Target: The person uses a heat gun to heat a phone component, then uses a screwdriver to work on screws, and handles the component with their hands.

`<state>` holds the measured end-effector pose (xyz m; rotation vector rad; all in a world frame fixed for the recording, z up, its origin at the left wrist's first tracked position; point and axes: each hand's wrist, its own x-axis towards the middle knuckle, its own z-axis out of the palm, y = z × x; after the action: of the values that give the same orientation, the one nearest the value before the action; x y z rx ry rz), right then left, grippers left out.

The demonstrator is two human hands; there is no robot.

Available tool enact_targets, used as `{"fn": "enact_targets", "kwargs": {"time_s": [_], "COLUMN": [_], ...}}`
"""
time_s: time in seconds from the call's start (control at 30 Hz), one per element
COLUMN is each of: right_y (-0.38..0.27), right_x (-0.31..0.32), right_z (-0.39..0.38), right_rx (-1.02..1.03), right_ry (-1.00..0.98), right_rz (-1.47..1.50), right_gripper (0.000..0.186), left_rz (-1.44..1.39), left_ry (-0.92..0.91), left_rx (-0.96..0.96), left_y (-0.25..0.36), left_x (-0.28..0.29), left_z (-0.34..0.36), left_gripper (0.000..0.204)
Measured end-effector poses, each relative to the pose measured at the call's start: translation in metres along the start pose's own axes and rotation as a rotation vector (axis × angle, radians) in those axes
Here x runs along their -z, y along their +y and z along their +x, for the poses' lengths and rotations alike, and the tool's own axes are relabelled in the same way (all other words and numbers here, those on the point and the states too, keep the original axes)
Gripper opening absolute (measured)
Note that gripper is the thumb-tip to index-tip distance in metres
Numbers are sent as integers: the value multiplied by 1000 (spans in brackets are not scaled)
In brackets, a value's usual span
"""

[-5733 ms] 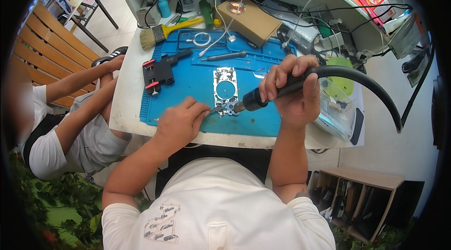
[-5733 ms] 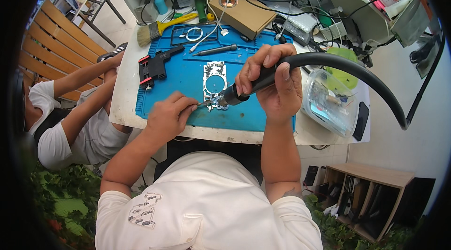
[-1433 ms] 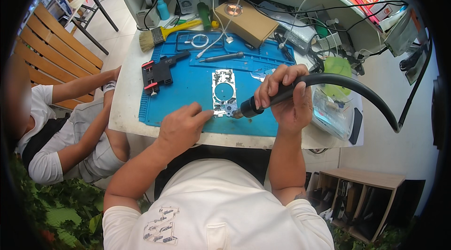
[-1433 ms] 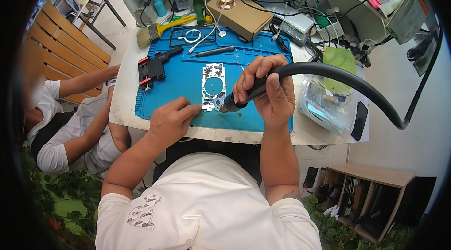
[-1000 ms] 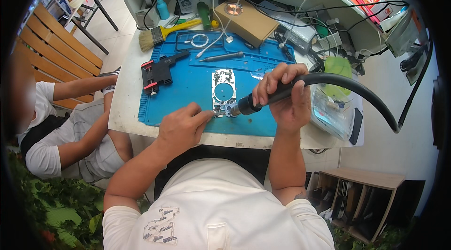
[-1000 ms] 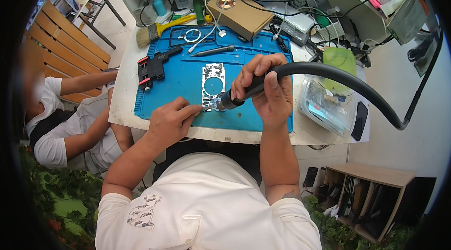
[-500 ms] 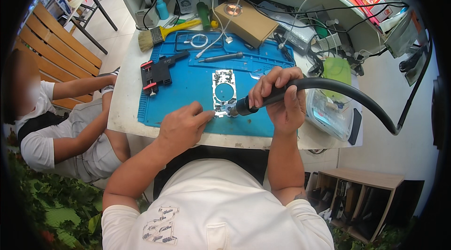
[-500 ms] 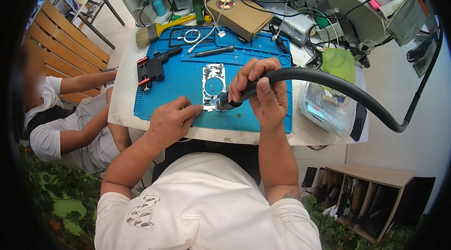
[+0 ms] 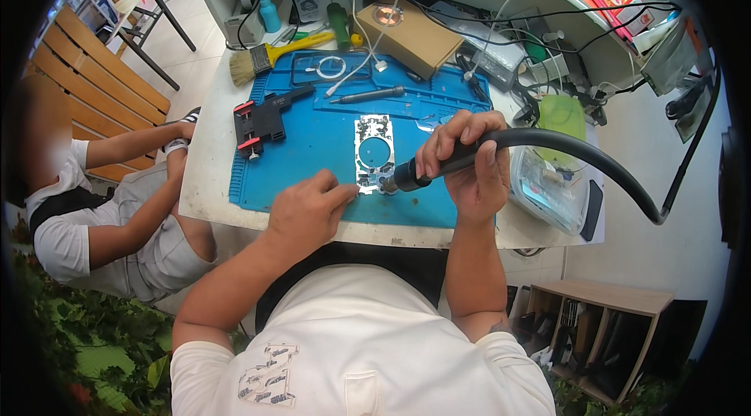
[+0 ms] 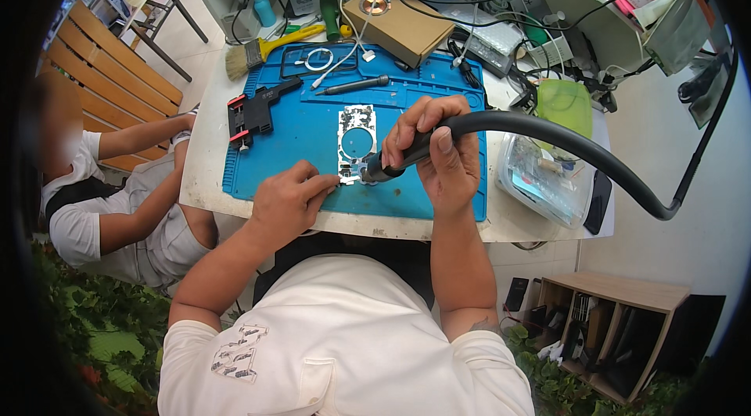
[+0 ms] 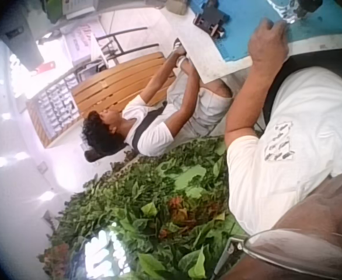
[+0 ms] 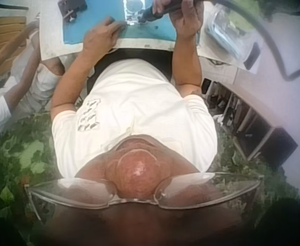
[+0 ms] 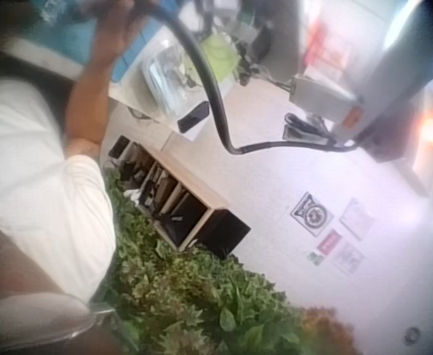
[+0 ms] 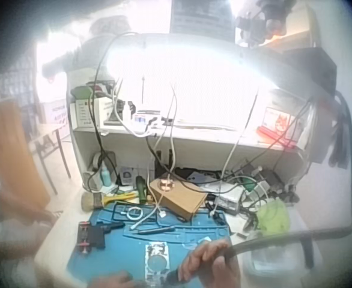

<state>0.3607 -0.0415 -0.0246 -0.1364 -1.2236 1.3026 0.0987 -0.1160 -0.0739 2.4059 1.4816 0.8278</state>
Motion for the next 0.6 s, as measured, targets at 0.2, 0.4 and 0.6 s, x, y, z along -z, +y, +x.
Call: {"fn": "enact_targets", "kwargs": {"time_s": [0.2, 0.4, 0.6], "right_y": [0, 2, 2], "right_x": [2, 6, 8], "right_z": [0, 0, 0], "right_rx": [-2, 6, 8], "right_ry": [14, -7, -8], "right_rz": [-10, -44, -81], "right_gripper": [31, 31, 31], "left_rz": [-23, -9, 5], "left_ry": [19, 7, 64], "left_rx": [33, 48, -4], "left_y": [2, 5, 8], "left_x": [-4, -7, -8], "left_z": [-1, -3, -1], "left_gripper": [17, 8, 9]}}
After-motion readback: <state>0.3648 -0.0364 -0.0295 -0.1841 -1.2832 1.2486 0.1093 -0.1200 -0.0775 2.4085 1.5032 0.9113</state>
